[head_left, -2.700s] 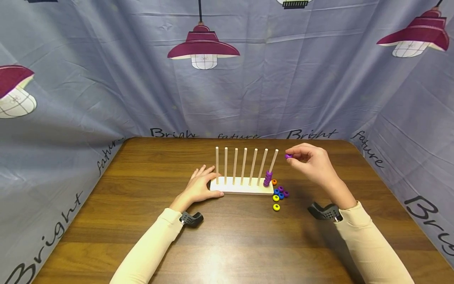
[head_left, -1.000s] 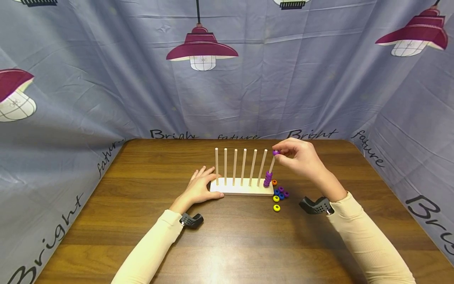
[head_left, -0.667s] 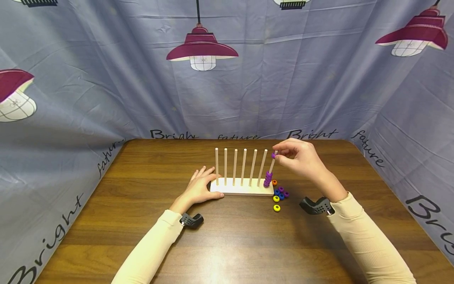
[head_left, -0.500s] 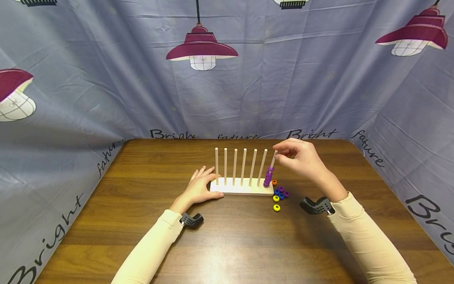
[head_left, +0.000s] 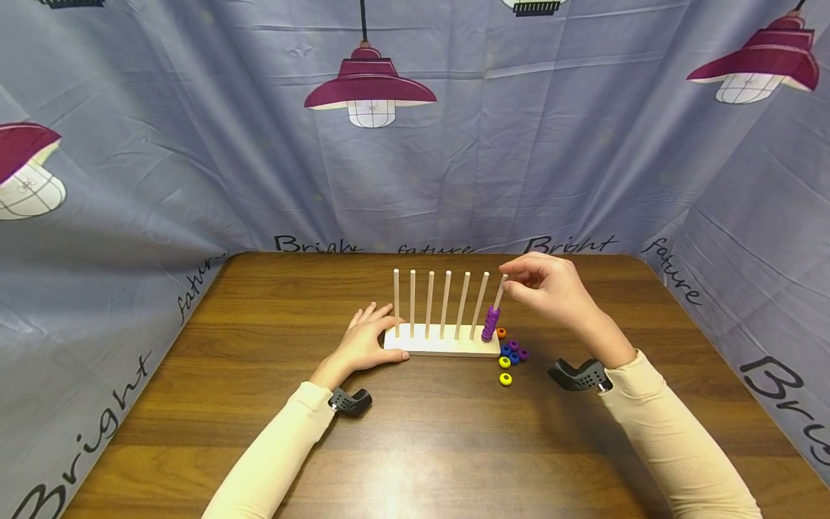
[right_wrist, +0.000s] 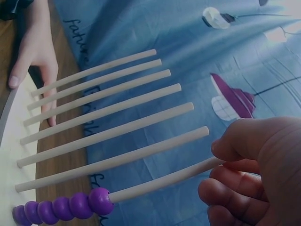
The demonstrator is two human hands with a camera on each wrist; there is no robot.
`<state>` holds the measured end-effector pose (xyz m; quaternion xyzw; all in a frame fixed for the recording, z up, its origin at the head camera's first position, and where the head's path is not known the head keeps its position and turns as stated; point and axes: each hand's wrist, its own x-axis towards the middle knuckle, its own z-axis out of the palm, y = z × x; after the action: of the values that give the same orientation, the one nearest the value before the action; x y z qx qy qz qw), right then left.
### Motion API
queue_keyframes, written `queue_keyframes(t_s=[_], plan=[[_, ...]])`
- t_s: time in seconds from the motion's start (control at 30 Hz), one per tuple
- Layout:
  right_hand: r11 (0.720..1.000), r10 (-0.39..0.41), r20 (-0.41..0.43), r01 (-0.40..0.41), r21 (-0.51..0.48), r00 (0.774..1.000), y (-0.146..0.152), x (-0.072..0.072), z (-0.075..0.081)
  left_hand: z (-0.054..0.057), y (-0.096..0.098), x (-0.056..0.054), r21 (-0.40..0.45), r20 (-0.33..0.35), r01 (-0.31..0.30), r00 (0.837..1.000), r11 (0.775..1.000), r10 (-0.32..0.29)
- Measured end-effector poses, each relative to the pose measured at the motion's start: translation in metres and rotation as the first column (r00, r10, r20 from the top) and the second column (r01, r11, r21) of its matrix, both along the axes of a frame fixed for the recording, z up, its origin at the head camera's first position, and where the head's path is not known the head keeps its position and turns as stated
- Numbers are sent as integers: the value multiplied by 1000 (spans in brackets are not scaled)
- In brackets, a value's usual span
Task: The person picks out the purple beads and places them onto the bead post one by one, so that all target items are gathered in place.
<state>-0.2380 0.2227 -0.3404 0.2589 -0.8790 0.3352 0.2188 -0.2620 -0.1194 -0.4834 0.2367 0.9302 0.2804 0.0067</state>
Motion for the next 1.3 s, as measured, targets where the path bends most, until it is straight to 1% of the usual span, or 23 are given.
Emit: queue_keyframes(t_s=[0.37, 0.53, 0.7, 0.93, 1.3], plan=[[1000, -1, -2, 1, -13, 1000, 2, 0, -1, 3, 0, 1, -6, 2, -1, 1000, 1000, 1], [1000, -12, 14, 13, -24, 1000, 6, 3, -2, 2, 0, 1, -5, -1, -4, 1000, 1000, 4], [999, -33, 33, 34, -35, 999, 13, 6, -7, 2, 0, 0, -16, 4, -5, 1000, 1000, 5], [996, -71, 83, 75, -42, 994, 26, 11, -24, 1, 0, 0, -19, 4, -2, 1000, 1000, 2], [993, -117, 156, 118, 4, 981, 43, 20, -63, 3, 1, 1, -14, 0, -9, 1000, 1000, 9]])
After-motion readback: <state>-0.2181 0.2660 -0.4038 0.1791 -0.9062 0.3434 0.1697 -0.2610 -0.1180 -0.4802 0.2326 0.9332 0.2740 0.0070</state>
